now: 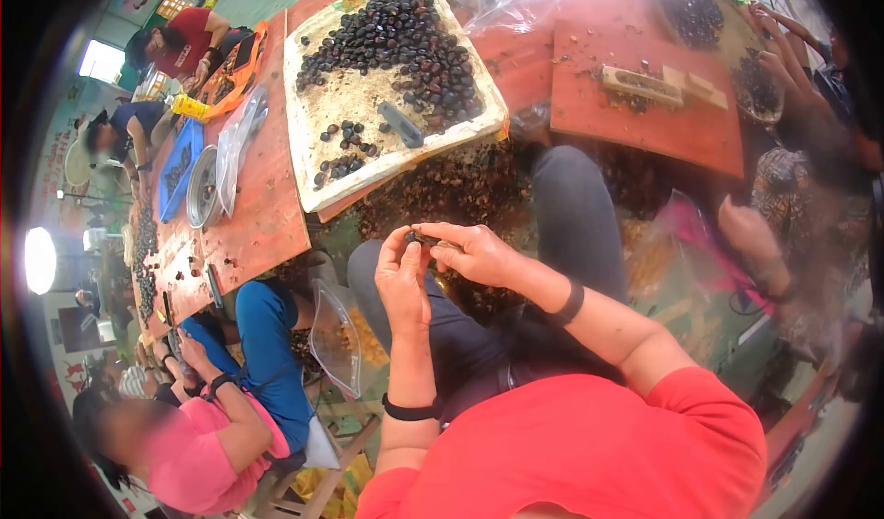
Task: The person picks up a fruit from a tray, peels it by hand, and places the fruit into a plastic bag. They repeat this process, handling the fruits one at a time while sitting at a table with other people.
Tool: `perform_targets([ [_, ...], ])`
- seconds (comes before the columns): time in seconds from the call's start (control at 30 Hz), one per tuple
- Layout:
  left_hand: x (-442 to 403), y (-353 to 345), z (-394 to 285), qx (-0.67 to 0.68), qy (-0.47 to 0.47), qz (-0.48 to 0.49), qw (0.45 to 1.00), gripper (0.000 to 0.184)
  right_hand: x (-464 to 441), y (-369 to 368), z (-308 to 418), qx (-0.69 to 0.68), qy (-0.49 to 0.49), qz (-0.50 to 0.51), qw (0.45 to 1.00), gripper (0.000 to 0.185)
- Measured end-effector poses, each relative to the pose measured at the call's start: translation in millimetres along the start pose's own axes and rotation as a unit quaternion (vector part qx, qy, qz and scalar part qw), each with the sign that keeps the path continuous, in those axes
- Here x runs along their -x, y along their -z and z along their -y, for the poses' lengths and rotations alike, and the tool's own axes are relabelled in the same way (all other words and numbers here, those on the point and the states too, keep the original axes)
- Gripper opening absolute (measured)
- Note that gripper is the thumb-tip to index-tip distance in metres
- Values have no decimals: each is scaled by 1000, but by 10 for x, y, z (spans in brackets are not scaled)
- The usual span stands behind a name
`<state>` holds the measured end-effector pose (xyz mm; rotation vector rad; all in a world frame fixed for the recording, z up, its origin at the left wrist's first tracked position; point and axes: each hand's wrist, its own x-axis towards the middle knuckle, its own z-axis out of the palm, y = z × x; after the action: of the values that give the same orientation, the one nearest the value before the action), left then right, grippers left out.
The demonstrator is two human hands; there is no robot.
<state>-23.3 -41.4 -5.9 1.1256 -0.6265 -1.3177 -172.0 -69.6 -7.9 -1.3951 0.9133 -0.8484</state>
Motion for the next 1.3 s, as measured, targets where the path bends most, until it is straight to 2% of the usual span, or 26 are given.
perform_targets([
  [0.13,2,6,25,-5,-15,-8,1000,24,-5,-33,18,6,-25,11,1000,39],
  [0.2,1,-9,23,3,-11,-18,1000,23,-9,-74,-4,22,36,-26,999,36],
  [0.43,-11,54,27,19,-10,4,1000,24,-45,-122,-100,33,89,-44,995,35],
  [0.5,1,56,40,15,-10,9,1000,25,-60,-113,-123,-13,25,-65,997,34],
  [0.63,-5,32,-3,28,-2,9,1000,25,-54,-78,-17,-13,14,-52,998,36],
  [0.7,-10,30,-35,19,5,-2,1000,25,-10,-31,121,21,-48,2,999,39],
  [0.73,-7,31,-42,9,14,-13,1000,25,-10,-41,102,20,-48,3,999,39],
  [0.8,-8,30,-34,0,7,-10,1000,24,-13,-65,66,44,20,-12,999,42],
  [0.93,1,4,-47,-26,-15,6,1000,24,-5,-57,87,42,6,-9,999,40],
  [1.1,9,-3,-34,-26,-19,1,999,23,-28,-145,-75,47,111,-61,991,37],
  [1.3,16,33,-16,-7,-31,15,999,23,-19,-165,-116,27,106,-61,992,36],
])
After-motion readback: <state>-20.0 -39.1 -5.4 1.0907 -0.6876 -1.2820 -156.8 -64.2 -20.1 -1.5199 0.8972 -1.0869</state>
